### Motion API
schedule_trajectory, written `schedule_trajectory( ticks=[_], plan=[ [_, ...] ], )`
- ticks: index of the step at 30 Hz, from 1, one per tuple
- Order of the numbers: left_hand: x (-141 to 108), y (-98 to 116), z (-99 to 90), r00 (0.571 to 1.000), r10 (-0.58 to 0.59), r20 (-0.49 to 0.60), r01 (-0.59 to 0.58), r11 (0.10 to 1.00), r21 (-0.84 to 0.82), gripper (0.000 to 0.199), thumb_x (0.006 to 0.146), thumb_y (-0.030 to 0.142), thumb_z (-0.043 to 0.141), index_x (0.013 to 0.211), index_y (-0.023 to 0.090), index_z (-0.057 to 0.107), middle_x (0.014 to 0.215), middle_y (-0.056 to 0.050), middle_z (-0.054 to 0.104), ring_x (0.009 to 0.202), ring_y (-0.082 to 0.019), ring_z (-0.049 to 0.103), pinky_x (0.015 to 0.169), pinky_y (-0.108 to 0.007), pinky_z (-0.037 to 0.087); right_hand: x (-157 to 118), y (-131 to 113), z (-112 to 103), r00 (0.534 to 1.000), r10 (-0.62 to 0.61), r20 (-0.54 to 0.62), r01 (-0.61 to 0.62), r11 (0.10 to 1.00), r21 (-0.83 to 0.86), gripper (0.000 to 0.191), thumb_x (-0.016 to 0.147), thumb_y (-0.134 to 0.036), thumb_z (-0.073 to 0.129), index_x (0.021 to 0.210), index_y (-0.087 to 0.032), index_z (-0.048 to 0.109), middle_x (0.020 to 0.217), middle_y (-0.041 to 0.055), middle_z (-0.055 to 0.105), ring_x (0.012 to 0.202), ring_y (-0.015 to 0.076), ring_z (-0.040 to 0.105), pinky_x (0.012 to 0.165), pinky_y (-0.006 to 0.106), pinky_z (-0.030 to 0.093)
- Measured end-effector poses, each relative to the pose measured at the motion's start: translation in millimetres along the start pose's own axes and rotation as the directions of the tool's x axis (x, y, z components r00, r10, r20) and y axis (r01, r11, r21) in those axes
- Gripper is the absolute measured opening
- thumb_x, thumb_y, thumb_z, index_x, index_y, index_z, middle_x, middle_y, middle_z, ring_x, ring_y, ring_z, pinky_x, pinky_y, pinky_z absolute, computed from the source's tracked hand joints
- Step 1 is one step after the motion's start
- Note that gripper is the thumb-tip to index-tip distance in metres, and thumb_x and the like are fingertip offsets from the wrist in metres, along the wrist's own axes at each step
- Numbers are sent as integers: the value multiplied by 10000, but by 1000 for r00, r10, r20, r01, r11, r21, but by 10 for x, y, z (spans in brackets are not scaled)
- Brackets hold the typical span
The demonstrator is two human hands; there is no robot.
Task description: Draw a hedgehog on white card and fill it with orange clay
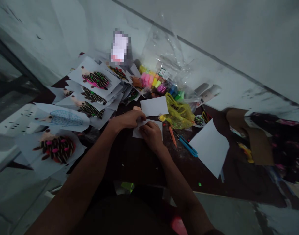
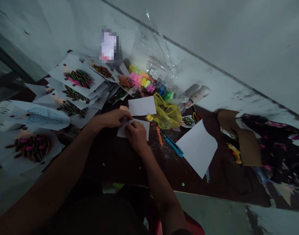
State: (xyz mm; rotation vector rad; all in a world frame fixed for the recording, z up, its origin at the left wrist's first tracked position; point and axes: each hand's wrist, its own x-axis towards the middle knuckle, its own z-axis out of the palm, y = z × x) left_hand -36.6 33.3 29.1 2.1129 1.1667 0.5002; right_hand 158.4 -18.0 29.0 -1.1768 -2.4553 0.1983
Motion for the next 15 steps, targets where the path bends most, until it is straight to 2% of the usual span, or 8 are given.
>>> schedule_trajectory(
  ticks=[5, 9, 15],
  plan=[
    [0, -10, -7, 1000, -4, 24, 4, 1000, 0, 530, 631, 65, 570, 1119, 210, 717, 1039, -60, 705, 872, -202, 644, 706, -250, 463, -9, -15, -9, 1000, 0, 31, 0, 1000, -2, 167, 973, -229, 590, 955, -218, 756, 915, 74, 663, 875, 216, 565, 785, 334, 406],
    [8, -9, -20, 999, 6, 33, -6, 1000, -4, 524, 622, 69, 564, 1105, 199, 719, 1022, -61, 707, 856, -203, 638, 699, -258, 462, -32, -37, -24, 1000, -14, -1, 14, 999, -37, 181, 978, -247, 584, 963, -219, 762, 912, 73, 645, 859, 204, 549, 781, 331, 398],
    [9, -15, -30, 1000, 20, 21, -19, 999, -35, 493, 624, 84, 580, 1082, 200, 722, 1062, -63, 702, 909, -207, 642, 729, -252, 476, -93, -52, -70, 999, -46, 9, 46, 997, -57, 266, 962, -184, 559, 1143, -241, 746, 948, 84, 627, 855, 214, 519, 770, 346, 392]
  ],
)
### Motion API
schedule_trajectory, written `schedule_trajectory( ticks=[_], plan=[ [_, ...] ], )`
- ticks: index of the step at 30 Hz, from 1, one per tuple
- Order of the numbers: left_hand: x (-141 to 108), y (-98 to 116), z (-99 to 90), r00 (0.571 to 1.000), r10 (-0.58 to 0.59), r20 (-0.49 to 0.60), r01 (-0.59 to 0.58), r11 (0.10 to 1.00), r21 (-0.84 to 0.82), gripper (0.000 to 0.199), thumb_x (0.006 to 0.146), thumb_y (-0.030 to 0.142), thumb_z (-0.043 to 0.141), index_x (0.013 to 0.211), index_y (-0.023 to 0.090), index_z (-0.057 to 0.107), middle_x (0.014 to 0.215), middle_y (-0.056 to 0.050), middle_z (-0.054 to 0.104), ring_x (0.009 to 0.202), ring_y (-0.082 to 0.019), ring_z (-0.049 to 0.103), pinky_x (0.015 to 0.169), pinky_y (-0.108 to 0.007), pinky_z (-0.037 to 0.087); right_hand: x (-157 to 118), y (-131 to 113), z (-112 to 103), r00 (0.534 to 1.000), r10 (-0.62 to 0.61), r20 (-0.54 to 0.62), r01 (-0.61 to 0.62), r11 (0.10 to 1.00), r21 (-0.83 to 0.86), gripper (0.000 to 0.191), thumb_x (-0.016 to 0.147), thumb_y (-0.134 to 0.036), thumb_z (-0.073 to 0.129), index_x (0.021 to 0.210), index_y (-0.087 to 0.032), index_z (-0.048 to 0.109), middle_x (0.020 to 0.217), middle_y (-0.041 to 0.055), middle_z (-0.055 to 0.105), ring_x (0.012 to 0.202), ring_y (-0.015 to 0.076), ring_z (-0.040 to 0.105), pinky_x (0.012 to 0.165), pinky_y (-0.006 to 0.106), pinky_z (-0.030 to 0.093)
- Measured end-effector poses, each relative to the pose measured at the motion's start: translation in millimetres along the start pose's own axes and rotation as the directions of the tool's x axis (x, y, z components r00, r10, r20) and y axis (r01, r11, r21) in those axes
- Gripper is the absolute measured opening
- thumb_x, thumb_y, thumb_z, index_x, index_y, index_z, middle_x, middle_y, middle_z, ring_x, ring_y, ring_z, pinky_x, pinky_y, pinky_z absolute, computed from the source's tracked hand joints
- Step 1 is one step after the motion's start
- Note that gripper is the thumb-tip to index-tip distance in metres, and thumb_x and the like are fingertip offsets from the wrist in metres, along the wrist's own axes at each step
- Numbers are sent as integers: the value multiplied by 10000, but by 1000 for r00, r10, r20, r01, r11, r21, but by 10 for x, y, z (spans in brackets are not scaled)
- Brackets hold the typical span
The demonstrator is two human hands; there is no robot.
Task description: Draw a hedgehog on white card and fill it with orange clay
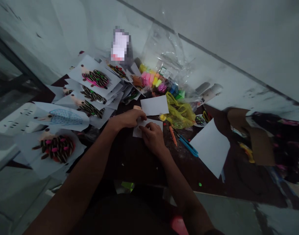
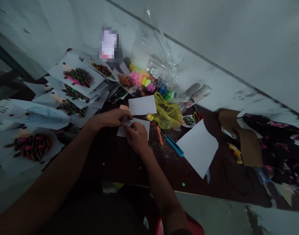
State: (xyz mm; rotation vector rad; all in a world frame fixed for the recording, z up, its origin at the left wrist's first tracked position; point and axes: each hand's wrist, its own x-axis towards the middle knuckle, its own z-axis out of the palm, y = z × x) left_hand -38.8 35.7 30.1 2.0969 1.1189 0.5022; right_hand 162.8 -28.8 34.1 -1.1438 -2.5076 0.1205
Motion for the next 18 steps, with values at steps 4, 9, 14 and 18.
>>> schedule_trajectory(
  ticks=[4, 9, 14, 18],
  plan=[
    [5, 2, -7, 1000, 7, 7, -7, 1000, -2, 511, 610, 49, 559, 1071, 199, 718, 1049, -56, 706, 883, -199, 642, 712, -250, 471, -21, -5, -36, 999, -39, 27, 41, 996, -77, 304, 925, -153, 572, 1153, -271, 735, 968, 76, 622, 865, 213, 501, 774, 343, 385],
    [5, 13, -7, 1000, 20, 17, -20, 1000, -1, 544, 603, 15, 531, 1085, 194, 710, 1062, -50, 714, 905, -196, 645, 736, -249, 474, -9, -58, -50, 995, -71, 66, 80, 985, -151, 247, 943, -177, 562, 1116, -241, 726, 966, 91, 624, 867, 229, 485, 784, 355, 380],
    [-1, 28, -3, 1000, 3, 1, -3, 1000, -6, 556, 591, 13, 538, 1086, 196, 713, 1074, -49, 718, 888, -194, 647, 733, -252, 481, -6, -94, -45, 993, -67, 92, 81, 985, -154, 238, 984, -192, 510, 1100, -238, 714, 986, 98, 629, 897, 239, 486, 828, 373, 385],
    [4, 32, -2, 1000, -3, 14, 3, 1000, -20, 515, 613, 33, 560, 1078, 192, 712, 1060, -52, 718, 837, -185, 639, 714, -252, 479, -69, -53, -59, 998, -52, 45, 56, 994, -95, 327, 954, -125, 513, 1193, -246, 700, 1034, 92, 634, 918, 227, 508, 821, 360, 390]
  ],
)
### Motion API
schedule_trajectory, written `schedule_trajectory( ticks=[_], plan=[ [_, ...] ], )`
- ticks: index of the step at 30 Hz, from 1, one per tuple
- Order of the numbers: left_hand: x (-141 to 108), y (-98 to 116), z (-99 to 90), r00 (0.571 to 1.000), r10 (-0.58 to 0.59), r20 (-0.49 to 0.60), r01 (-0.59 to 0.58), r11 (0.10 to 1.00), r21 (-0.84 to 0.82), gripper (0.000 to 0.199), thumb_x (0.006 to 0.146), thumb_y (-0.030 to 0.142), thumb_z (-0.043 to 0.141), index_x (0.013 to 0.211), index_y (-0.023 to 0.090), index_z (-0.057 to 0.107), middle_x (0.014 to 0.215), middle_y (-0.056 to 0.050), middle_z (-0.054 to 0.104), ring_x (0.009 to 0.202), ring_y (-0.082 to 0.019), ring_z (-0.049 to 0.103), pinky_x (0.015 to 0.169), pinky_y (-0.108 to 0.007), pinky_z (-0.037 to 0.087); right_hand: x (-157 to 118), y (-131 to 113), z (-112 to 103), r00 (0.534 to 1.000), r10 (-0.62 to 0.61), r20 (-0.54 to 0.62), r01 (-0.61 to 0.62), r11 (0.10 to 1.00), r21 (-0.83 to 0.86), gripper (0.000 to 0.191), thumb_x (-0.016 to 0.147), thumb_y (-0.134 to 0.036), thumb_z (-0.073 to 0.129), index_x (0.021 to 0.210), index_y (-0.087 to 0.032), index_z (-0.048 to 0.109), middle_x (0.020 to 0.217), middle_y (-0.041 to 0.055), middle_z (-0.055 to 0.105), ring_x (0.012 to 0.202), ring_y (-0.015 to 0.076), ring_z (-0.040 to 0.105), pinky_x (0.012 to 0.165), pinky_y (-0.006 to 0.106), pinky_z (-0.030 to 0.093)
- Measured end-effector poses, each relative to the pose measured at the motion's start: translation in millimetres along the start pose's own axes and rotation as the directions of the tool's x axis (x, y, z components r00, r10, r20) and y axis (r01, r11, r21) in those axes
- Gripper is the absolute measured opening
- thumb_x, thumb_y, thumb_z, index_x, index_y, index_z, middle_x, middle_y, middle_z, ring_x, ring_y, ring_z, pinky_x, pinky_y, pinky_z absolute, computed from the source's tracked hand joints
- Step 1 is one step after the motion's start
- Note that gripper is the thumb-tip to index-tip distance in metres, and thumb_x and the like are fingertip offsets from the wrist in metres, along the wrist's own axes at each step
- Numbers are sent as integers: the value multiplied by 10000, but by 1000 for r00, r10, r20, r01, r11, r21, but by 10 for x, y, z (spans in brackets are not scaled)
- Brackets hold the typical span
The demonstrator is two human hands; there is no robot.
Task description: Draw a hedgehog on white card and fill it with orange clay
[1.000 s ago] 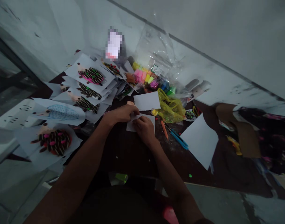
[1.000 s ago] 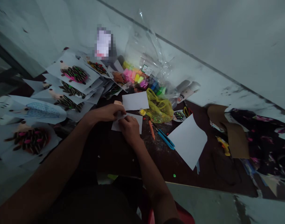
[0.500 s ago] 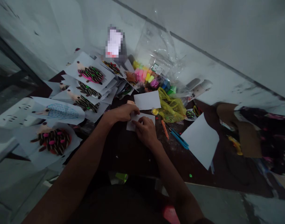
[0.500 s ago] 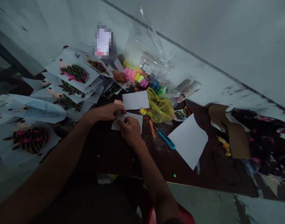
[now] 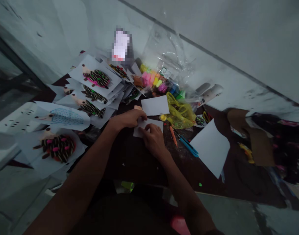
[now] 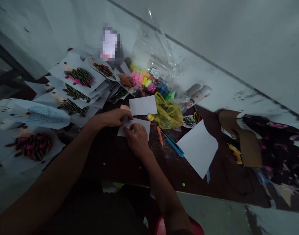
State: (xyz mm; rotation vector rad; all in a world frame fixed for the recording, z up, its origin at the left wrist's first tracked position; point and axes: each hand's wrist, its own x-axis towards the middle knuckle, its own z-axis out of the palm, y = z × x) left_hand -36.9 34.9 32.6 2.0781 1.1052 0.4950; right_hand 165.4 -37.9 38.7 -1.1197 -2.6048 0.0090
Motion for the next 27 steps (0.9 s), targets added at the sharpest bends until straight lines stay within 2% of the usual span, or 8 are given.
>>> schedule_trajectory(
  ticks=[4, 9, 14, 23, 27],
  plan=[
    [7, -6, -4, 999, -20, 26, 19, 999, 25, 485, 645, 93, 610, 1115, 173, 703, 1079, -73, 704, 865, -201, 638, 700, -258, 475, -86, 34, -21, 996, 62, -60, -65, 997, -38, 420, 923, -55, 493, 1225, -259, 702, 985, 85, 632, 899, 215, 512, 778, 348, 378],
    [-7, 24, -45, 997, -21, 69, 16, 997, 73, 490, 676, 99, 591, 1151, 171, 689, 1141, -71, 689, 959, -203, 636, 789, -255, 492, -102, -2, -51, 997, 69, 30, -65, 993, -98, 406, 958, -80, 513, 1251, -290, 699, 1051, 93, 623, 961, 221, 504, 794, 343, 361],
    [-13, 55, -68, 995, -37, 96, 28, 995, 91, 530, 662, 49, 556, 1160, 186, 676, 1149, -53, 689, 964, -188, 634, 818, -249, 495, -79, -47, -75, 989, 100, 106, -83, 984, -156, 355, 1008, -148, 501, 1271, -297, 688, 1098, 95, 621, 997, 224, 498, 825, 346, 346],
    [-13, 39, -40, 995, -56, 83, 47, 994, 101, 559, 675, 75, 554, 1212, 177, 673, 1174, -70, 696, 981, -211, 645, 872, -298, 514, -94, -83, -109, 980, 146, 136, -117, 972, -205, 323, 1029, -193, 486, 1279, -273, 675, 1049, 89, 640, 966, 221, 503, 826, 350, 320],
    [-4, 41, -33, 993, -60, 104, 45, 989, 138, 600, 675, 58, 529, 1248, 184, 656, 1223, -60, 686, 1063, -211, 634, 922, -286, 503, -100, -73, -108, 980, 158, 123, -129, 968, -215, 313, 1021, -179, 491, 1253, -259, 685, 1036, 90, 640, 954, 219, 498, 822, 347, 315]
  ],
)
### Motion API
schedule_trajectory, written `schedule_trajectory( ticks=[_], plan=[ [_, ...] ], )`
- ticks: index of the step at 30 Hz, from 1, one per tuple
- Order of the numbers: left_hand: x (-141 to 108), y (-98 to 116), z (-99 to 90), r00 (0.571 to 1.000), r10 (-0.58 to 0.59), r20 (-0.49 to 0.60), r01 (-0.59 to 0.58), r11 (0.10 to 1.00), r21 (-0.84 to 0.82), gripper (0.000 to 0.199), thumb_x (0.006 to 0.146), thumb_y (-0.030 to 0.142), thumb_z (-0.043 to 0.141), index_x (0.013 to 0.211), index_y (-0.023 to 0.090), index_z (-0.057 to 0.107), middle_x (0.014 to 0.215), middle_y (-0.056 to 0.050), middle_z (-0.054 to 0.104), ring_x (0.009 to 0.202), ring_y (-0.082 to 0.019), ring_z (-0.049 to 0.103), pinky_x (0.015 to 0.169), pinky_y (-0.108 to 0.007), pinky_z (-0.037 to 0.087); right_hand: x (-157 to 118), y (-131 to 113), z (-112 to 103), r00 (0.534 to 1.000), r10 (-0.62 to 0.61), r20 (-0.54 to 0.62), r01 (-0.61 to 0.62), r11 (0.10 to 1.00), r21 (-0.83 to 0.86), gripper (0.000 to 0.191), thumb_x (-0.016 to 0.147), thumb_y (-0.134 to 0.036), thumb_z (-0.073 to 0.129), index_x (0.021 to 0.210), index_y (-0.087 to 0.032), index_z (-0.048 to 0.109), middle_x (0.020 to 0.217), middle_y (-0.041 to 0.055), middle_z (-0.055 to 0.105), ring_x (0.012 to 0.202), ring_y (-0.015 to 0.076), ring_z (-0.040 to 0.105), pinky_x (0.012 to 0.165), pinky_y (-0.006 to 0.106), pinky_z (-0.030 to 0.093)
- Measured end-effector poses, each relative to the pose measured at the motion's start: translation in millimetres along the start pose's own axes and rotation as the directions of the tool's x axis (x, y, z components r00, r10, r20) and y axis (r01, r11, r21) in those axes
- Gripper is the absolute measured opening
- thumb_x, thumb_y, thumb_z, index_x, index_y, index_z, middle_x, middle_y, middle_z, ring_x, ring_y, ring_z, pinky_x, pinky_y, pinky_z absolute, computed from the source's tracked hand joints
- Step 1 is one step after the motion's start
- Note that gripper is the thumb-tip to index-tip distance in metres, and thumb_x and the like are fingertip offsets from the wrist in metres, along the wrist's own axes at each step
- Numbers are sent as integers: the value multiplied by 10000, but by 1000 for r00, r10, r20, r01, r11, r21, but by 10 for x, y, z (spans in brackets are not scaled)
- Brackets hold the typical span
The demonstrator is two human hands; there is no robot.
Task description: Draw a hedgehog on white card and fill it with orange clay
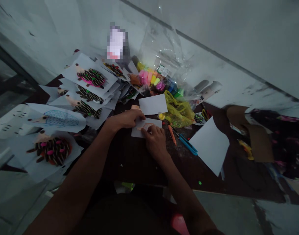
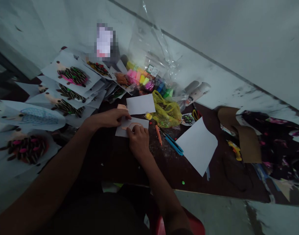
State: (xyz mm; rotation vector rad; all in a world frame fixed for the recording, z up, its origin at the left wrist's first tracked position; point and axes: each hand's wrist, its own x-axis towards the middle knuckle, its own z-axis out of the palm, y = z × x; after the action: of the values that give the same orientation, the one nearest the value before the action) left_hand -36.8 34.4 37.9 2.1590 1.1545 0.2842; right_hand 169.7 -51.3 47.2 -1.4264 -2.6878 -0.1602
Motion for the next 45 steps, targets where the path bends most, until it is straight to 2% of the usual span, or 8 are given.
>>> schedule_trajectory(
  ticks=[5, 9, 15, 20, 27, 34, 41, 45],
  plan=[
    [-30, 80, -39, 999, 23, 45, -25, 998, 61, 549, 737, 177, 610, 1285, 191, 639, 1306, -70, 628, 1195, -246, 589, 1020, -310, 459, -8, 14, -1, 1000, 12, 12, -12, 1000, 6, 312, 1015, -170, 495, 1256, -241, 680, 1039, 92, 637, 952, 218, 491, 833, 346, 315],
    [-61, 175, -62, 995, -35, 88, 25, 993, 115, 704, 672, 330, 743, 1353, 232, 596, 1386, -69, 557, 1233, -294, 560, 1020, -351, 454, -19, 10, -19, 999, 22, 26, -22, 1000, -12, 317, 1012, -169, 493, 1257, -242, 680, 1043, 94, 637, 952, 223, 493, 841, 351, 320],
    [-36, 200, -45, 993, -43, 106, 27, 989, 145, 746, 641, 333, 747, 1363, 232, 591, 1353, -74, 545, 1170, -300, 583, 958, -364, 469, -7, 6, -14, 998, 66, 19, -66, 998, -15, 325, 997, -168, 510, 1264, -254, 675, 1057, 101, 624, 968, 232, 487, 843, 356, 323],
    [-40, 197, -40, 992, -65, 107, 50, 989, 137, 759, 639, 333, 758, 1373, 255, 585, 1387, -77, 536, 1218, -310, 560, 982, -362, 453, 4, 48, 3, 990, 138, -28, -138, 990, 0, 351, 994, -137, 486, 1265, -244, 682, 1060, 104, 617, 946, 224, 484, 821, 347, 316],
    [-58, 237, -54, 993, -65, 100, 52, 991, 123, 743, 643, 298, 740, 1368, 260, 583, 1393, -75, 537, 1242, -300, 551, 1015, -352, 439, -40, 37, 9, 999, 52, -7, -52, 998, 35, 355, 992, -139, 493, 1254, -267, 695, 1093, 94, 629, 966, 221, 492, 843, 346, 319],
    [-57, 254, -34, 995, -57, 79, 47, 991, 123, 732, 645, 299, 752, 1356, 260, 583, 1397, -84, 543, 1290, -340, 521, 1044, -418, 427, -13, -11, -18, 996, 83, 36, -84, 996, 11, 350, 1007, -168, 474, 1282, -257, 672, 1105, 108, 631, 991, 238, 496, 863, 363, 333],
    [-81, 184, -57, 994, -48, 93, 39, 994, 100, 745, 647, 276, 756, 1368, 264, 569, 1432, -61, 533, 1331, -323, 492, 1060, -380, 423, 1, 28, -23, 986, 165, 14, -165, 984, 65, 402, 975, -120, 485, 1300, -261, 676, 1110, 111, 623, 977, 231, 506, 848, 359, 332],
    [-92, 171, -120, 992, -30, 125, 18, 995, 94, 729, 671, 259, 719, 1382, 253, 556, 1440, -51, 531, 1312, -293, 505, 1040, -337, 437, 1, 29, -11, 994, 106, 12, -106, 986, 132, 435, 959, -90, 497, 1281, -303, 697, 1130, 92, 625, 984, 219, 513, 862, 354, 331]
  ],
)
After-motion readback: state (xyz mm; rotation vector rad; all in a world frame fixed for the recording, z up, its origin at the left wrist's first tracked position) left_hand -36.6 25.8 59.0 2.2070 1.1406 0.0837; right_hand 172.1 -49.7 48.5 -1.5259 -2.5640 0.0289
